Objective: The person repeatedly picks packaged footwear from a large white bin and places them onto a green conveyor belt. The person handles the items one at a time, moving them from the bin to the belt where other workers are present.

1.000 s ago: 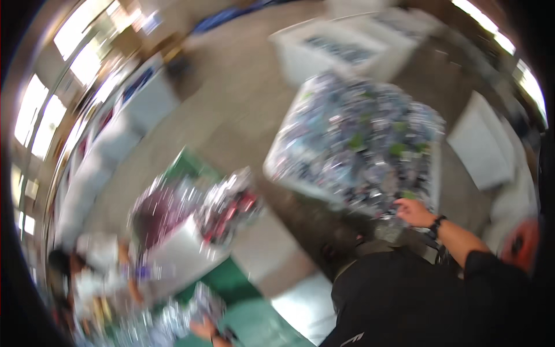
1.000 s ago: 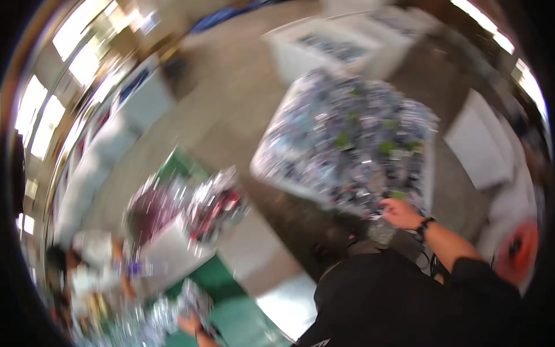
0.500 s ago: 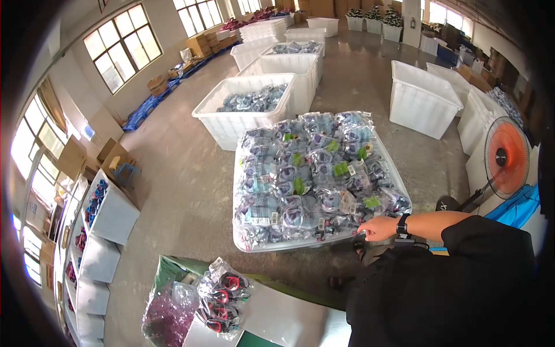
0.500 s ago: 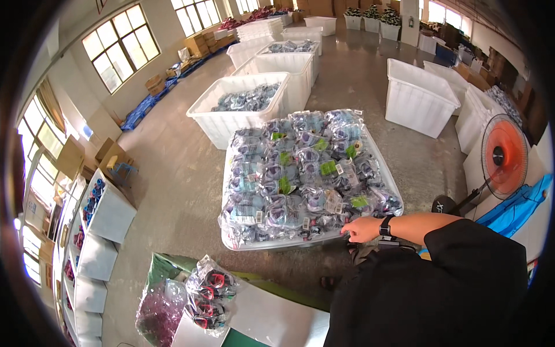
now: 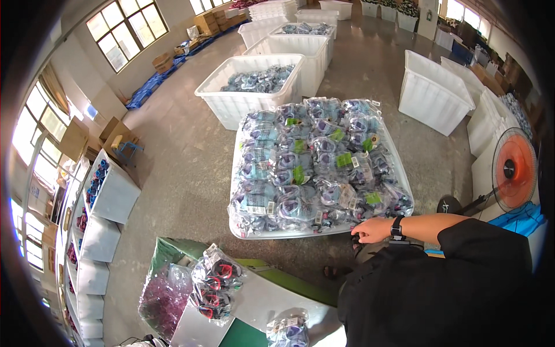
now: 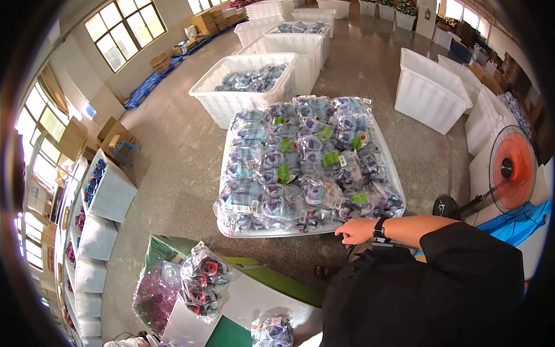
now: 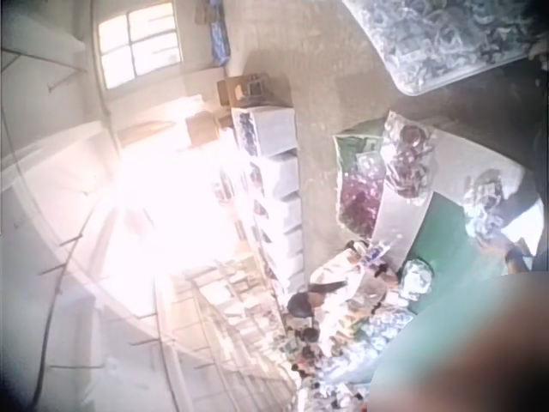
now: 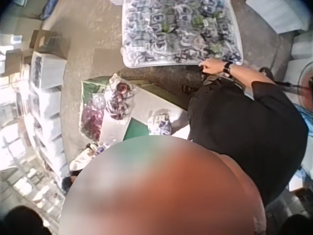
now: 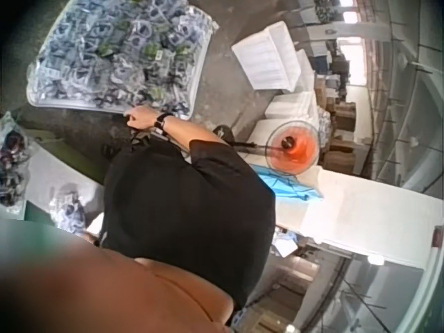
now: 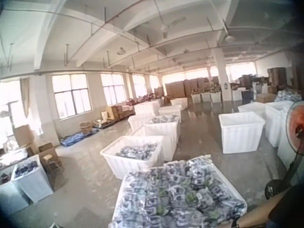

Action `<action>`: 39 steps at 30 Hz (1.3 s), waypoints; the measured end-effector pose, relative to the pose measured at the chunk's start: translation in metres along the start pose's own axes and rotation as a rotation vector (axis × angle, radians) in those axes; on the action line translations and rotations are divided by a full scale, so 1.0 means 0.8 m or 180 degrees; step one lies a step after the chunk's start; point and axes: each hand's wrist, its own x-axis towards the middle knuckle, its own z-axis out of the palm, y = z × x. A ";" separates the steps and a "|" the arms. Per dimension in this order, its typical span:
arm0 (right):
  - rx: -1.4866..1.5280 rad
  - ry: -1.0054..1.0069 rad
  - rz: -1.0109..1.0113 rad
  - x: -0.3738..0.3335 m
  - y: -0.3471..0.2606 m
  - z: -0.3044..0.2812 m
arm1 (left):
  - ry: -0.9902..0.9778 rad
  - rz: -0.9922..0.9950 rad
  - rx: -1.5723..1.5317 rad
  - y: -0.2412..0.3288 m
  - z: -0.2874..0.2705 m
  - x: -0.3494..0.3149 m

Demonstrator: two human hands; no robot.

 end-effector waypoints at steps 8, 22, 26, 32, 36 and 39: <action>0.0369 0.0103 -0.0073 -0.005 0.028 -0.002 | -0.0545 -0.0567 -0.0534 0.022 0.025 0.014; 0.1275 0.0574 0.0049 -0.053 0.102 -0.035 | -0.2173 -0.2887 -0.1723 0.096 0.077 0.008; 0.1836 0.0446 0.0178 -0.066 0.109 -0.063 | -0.2706 -0.2918 -0.2489 0.233 0.116 -0.083; 0.3501 -0.0503 0.0101 -0.046 0.086 -0.083 | -0.4157 -0.2650 -0.2060 0.384 0.166 -0.176; 0.3624 -0.0637 0.0050 -0.040 0.075 -0.071 | -0.4835 -0.1906 -0.1750 0.442 0.206 -0.231; 0.3141 0.0013 -0.0122 -0.047 0.095 -0.067 | -0.4853 -0.1055 -0.1319 0.461 0.229 -0.264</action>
